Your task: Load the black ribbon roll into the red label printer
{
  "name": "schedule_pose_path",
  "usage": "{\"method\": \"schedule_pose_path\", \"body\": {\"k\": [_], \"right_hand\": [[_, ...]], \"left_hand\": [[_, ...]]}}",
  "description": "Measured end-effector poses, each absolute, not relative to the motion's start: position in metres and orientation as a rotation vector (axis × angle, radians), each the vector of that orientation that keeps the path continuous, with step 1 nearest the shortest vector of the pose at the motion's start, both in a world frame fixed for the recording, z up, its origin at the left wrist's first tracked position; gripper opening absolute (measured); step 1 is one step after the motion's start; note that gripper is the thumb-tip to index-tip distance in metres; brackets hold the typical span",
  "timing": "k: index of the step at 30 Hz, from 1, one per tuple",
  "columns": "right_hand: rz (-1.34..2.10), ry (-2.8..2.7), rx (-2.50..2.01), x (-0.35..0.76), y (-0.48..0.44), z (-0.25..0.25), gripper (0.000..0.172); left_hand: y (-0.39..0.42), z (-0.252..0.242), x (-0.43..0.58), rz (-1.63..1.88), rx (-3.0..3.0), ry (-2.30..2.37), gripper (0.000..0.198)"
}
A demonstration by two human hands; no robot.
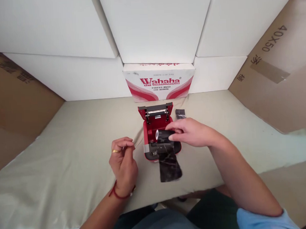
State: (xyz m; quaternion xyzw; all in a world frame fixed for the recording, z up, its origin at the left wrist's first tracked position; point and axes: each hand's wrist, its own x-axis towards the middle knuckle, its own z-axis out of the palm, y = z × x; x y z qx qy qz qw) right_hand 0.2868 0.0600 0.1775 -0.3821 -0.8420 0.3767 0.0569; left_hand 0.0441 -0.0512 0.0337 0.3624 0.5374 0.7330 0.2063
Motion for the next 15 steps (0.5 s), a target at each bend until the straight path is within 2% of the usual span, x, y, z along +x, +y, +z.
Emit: {"method": "schedule_pose_path", "body": {"k": [3,6,10,15], "right_hand": [[0.874,-2.614,-1.484,0.248,0.064,0.163,0.040],[0.571,-2.698,-1.642,0.224,0.066,0.158,0.042],[0.333,-2.859,-1.735,0.209,0.069,0.158,0.043],[0.224,-2.879,-1.801,0.199,0.070,0.156,0.044]], "left_hand": [[-0.074,0.042,0.050,1.901,1.590,1.554,0.022],[-0.088,0.046,0.057,1.785,2.030,1.436,0.048],[-0.088,0.047,0.065,1.613,2.339,1.302,0.077],[-0.078,0.049,0.068,1.478,2.438,1.356,0.082]]}}
